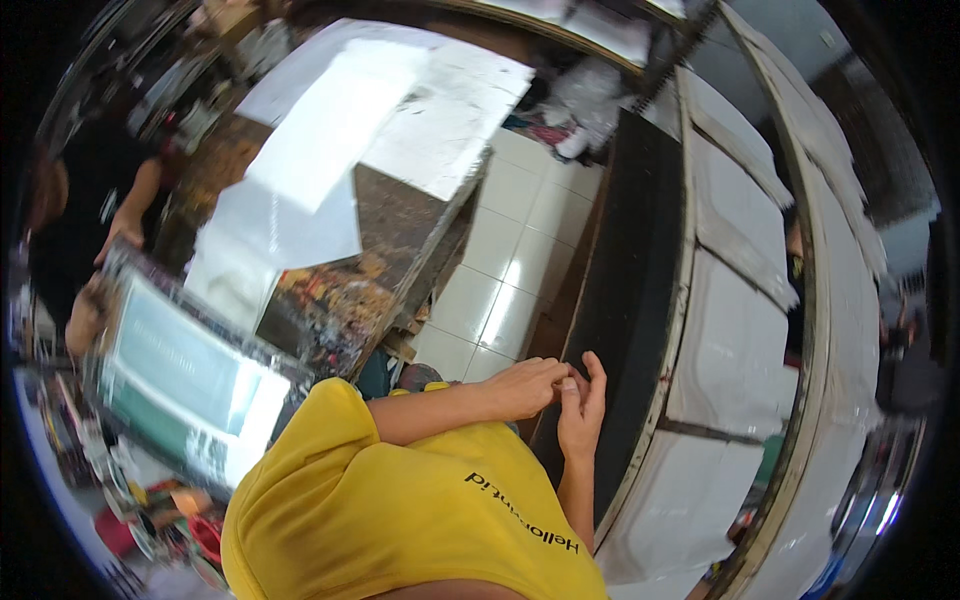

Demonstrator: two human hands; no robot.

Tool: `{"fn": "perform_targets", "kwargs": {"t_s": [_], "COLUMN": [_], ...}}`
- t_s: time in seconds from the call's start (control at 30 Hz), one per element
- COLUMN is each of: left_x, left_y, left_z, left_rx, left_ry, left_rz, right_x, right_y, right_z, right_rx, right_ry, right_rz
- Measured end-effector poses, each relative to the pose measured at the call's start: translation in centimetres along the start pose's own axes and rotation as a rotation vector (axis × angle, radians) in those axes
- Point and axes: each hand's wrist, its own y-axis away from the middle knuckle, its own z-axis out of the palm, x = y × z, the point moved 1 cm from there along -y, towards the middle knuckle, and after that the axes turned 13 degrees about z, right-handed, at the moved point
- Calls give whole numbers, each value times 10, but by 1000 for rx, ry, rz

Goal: The person repeatedly picks up white sheets from a table and places them onto a nearby metal rack. The person handles the sheets one at a time, stacking them in a pile on the rack.

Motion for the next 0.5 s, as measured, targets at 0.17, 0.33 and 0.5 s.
{"fn": "perform_targets", "kwargs": {"t_s": [0.17, 0.33, 0.5], "left_x": [-18, -97, -154], "left_y": [10, 55, 137], "left_z": [-30, -143, -224], "left_rx": [106, 618, 479], "left_ry": [-125, -878, -1034], "left_rz": [-17, -399, -1178], "right_x": [9, 19, 26], "right_y": [-13, -22, -16], "right_z": [1, -8, -20], "right_rx": [-7, 46, 85], "right_ry": [-69, -92, -157], "right_rz": [84, 61, 115]}}
